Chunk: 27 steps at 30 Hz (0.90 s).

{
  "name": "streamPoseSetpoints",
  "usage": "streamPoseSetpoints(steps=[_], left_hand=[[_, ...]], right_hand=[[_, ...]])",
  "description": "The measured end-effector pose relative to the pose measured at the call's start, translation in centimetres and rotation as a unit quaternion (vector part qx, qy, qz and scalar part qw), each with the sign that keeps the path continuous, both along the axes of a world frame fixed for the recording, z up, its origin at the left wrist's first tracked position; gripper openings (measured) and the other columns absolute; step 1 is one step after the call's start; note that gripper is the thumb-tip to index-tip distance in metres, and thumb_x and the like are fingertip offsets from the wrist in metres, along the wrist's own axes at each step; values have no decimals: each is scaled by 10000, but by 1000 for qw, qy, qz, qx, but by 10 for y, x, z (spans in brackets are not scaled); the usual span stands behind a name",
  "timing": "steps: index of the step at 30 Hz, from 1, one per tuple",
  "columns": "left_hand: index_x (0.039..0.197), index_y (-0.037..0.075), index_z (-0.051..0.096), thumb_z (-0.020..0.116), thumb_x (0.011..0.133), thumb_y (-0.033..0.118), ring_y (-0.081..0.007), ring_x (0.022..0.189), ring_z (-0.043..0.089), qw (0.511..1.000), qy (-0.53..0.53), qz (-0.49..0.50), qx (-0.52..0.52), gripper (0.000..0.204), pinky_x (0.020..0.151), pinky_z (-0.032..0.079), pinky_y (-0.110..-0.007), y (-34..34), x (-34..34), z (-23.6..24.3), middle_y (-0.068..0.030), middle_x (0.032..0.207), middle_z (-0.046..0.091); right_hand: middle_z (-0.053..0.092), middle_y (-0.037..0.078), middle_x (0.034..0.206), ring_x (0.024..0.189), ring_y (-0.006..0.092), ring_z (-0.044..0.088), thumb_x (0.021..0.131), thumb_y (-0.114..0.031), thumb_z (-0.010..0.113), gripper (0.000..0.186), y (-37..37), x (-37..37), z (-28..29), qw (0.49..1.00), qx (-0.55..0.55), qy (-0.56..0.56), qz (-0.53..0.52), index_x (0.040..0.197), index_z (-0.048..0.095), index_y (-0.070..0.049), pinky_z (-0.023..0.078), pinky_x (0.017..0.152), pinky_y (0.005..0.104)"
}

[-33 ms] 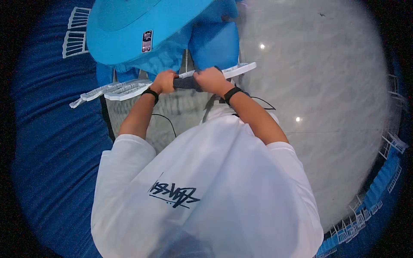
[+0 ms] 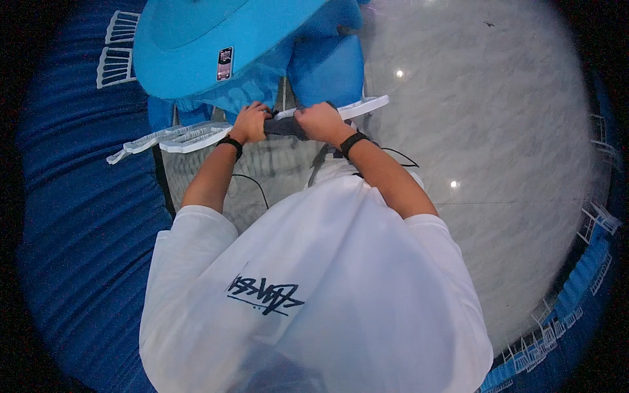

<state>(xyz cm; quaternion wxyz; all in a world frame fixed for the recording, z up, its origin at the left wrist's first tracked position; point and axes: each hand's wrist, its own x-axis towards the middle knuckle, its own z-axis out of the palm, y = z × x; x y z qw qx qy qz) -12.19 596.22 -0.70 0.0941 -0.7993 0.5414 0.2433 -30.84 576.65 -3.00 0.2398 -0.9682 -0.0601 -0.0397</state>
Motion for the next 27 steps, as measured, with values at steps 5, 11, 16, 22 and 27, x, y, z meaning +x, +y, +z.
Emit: streamPoseSetpoints(steps=[5, 11, 16, 22, 27], left_hand=[[1290, 74, 668, 811, 653, 85, -408, 1454, 411, 970, -132, 97, -180, 653, 1152, 369, -563, 16, -41, -11, -184, 1541, 471], [1463, -57, 425, 860, 661, 71, -413, 1536, 315, 933, -138, 187, -275, 922, 1254, 234, -586, 8, -108, -8, -222, 1637, 351], [1459, -57, 441, 877, 672, 170, -417, 1512, 339, 935, -165, 140, -280, 928, 1247, 221, -621, -18, -153, -1, -212, 1589, 404], [1199, -36, 564, 843, 695, 170, -422, 1271, 572, 965, -26, 195, -175, 612, 1102, 445, -501, -54, -133, 1, -233, 1250, 642], [1028, 35, 695, 775, 706, 210, -462, 961, 704, 974, 31, 178, -139, 375, 826, 570, -542, -84, -109, 5, -259, 971, 723]], right_hand=[[730, 137, 803, 758, 365, 727, 816, -200, 743, 261, -6, -7, 26, 998, -11, 68, -9, 1045, 657, -107, 553, 653, 517], [742, 136, 857, 818, 373, 732, 762, -213, 786, 354, -34, -25, 10, 996, -26, 61, -62, 1077, 659, -111, 566, 696, 512], [751, 126, 881, 893, 355, 737, 687, -374, 875, 439, -56, -36, 18, 983, -44, 126, -125, 1007, 713, -121, 589, 769, 489], [757, 139, 920, 924, 356, 731, 657, -452, 904, 528, -77, -52, 14, 973, -91, 142, -155, 1060, 767, -140, 550, 871, 461], [744, 113, 891, 973, 325, 699, 657, -294, 848, 294, -100, -65, 11, 972, -92, 91, -194, 885, 759, -132, 528, 846, 456]])
